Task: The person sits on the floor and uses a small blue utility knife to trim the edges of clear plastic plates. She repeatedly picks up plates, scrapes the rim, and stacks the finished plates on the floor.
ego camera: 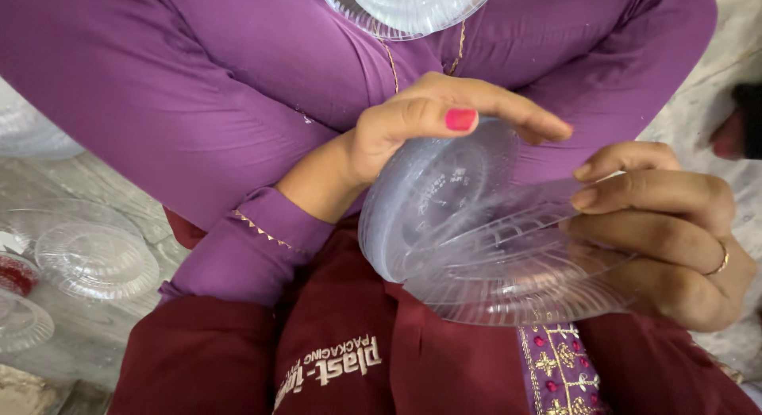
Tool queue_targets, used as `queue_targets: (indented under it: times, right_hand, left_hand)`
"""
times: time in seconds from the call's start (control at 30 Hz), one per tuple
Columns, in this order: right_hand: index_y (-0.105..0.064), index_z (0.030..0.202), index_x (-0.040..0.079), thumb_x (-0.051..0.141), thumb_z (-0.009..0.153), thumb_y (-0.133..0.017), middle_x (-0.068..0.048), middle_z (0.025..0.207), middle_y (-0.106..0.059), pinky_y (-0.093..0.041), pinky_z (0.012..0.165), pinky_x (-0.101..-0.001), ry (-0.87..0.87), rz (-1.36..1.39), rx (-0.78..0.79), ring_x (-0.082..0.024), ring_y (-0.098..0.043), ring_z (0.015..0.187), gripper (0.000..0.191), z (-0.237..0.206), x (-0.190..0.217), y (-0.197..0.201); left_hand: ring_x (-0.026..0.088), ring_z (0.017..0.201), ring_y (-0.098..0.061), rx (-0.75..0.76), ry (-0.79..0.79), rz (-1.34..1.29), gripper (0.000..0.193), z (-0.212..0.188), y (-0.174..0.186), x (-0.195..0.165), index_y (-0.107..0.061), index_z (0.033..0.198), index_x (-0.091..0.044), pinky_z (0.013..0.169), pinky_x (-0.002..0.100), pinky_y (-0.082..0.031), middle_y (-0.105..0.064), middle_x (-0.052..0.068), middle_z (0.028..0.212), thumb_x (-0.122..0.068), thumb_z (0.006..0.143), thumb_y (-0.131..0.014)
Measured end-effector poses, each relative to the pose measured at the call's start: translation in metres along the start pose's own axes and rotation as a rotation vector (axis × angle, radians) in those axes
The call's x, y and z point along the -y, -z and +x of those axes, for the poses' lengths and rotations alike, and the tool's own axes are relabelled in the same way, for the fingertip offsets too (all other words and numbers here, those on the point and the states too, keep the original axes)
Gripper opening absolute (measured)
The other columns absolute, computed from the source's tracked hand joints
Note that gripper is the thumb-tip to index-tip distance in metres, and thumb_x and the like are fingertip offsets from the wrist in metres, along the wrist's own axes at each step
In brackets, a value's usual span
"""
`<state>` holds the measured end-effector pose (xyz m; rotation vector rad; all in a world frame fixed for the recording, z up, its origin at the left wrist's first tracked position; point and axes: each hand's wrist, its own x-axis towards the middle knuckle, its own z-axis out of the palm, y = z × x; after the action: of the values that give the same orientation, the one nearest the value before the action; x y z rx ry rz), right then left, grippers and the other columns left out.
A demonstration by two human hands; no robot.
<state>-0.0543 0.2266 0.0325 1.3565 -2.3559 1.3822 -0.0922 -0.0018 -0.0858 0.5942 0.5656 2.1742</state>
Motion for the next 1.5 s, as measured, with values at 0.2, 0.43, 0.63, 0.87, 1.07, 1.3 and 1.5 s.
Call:
queue_targets:
  times: [0.2, 0.43, 0.63, 0.87, 1.07, 1.3, 1.5]
  right_hand:
    - [-0.055, 0.078, 0.005, 0.015, 0.085, -0.073, -0.013, 0.079, -0.068, -0.058, 0.068, -0.0425, -0.062, 0.011, -0.069, -0.028, -0.063, 0.089, 0.022, -0.004, 0.001, -0.004]
    - [-0.053, 0.078, 0.006, 0.012, 0.085, -0.074, -0.013, 0.082, -0.068, -0.058, 0.067, -0.0428, -0.012, 0.072, -0.021, -0.028, -0.061, 0.088, 0.023, -0.018, -0.013, 0.003]
    - [-0.055, 0.077, 0.007, 0.009, 0.081, -0.079, -0.010, 0.084, -0.069, -0.056, 0.068, -0.0426, -0.087, 0.075, 0.034, -0.024, -0.058, 0.085, 0.024, -0.012, -0.002, 0.006]
    - [-0.053, 0.076, 0.008, 0.006, 0.080, -0.081, -0.009, 0.085, -0.070, -0.055, 0.072, -0.0460, -0.063, 0.080, -0.026, -0.020, -0.054, 0.080, 0.028, -0.012, -0.009, 0.000]
    - [-0.053, 0.079, 0.007, 0.017, 0.082, -0.075, -0.013, 0.085, -0.070, -0.057, 0.079, -0.0549, -0.097, 0.130, 0.045, -0.020, -0.059, 0.078, 0.024, -0.017, -0.009, 0.006]
    - [-0.051, 0.079, 0.007, 0.013, 0.087, -0.075, -0.013, 0.085, -0.068, -0.056, 0.082, -0.0576, -0.124, 0.099, 0.085, -0.021, -0.059, 0.076, 0.027, -0.005, -0.009, 0.003]
    - [-0.050, 0.078, 0.005, 0.021, 0.094, -0.064, -0.016, 0.088, -0.070, -0.058, 0.076, -0.0512, -0.063, 0.080, -0.086, -0.022, -0.054, 0.077, 0.026, -0.003, -0.015, -0.010]
  left_hand:
    - [0.025, 0.130, -0.053, -0.086, 0.071, -0.130, 0.065, 0.000, -0.002, 0.004, -0.051, 0.138, 0.004, 0.116, 0.037, -0.040, -0.057, 0.017, 0.136, -0.034, 0.086, -0.060]
    - [0.023, 0.125, -0.054, -0.092, 0.112, -0.114, 0.048, -0.002, -0.001, 0.003, -0.054, 0.121, 0.001, 0.115, 0.036, -0.038, -0.060, 0.017, 0.127, -0.031, 0.086, -0.061]
    - [0.023, 0.121, -0.057, -0.082, 0.072, -0.117, 0.046, 0.000, -0.003, -0.002, -0.059, 0.121, 0.003, 0.114, 0.035, -0.040, -0.063, 0.016, 0.122, -0.030, 0.089, -0.060]
    - [0.021, 0.117, -0.057, -0.076, 0.052, -0.057, 0.050, 0.000, -0.001, -0.002, -0.062, 0.123, 0.004, 0.112, 0.032, -0.041, -0.066, 0.015, 0.123, -0.033, 0.089, -0.058]
    - [0.021, 0.117, -0.058, -0.107, 0.062, -0.180, 0.051, 0.000, -0.004, 0.002, -0.057, 0.126, 0.002, 0.110, 0.033, -0.044, -0.063, 0.014, 0.123, -0.031, 0.088, -0.064]
    - [0.020, 0.116, -0.058, -0.093, 0.039, -0.154, 0.053, 0.000, -0.003, 0.003, -0.057, 0.128, 0.001, 0.111, 0.033, -0.043, -0.060, 0.011, 0.119, -0.033, 0.087, -0.062]
    - [0.020, 0.115, -0.056, -0.082, 0.068, -0.217, 0.051, -0.001, -0.005, 0.000, -0.055, 0.129, 0.001, 0.110, 0.032, -0.042, -0.060, 0.012, 0.119, -0.028, 0.089, -0.065]
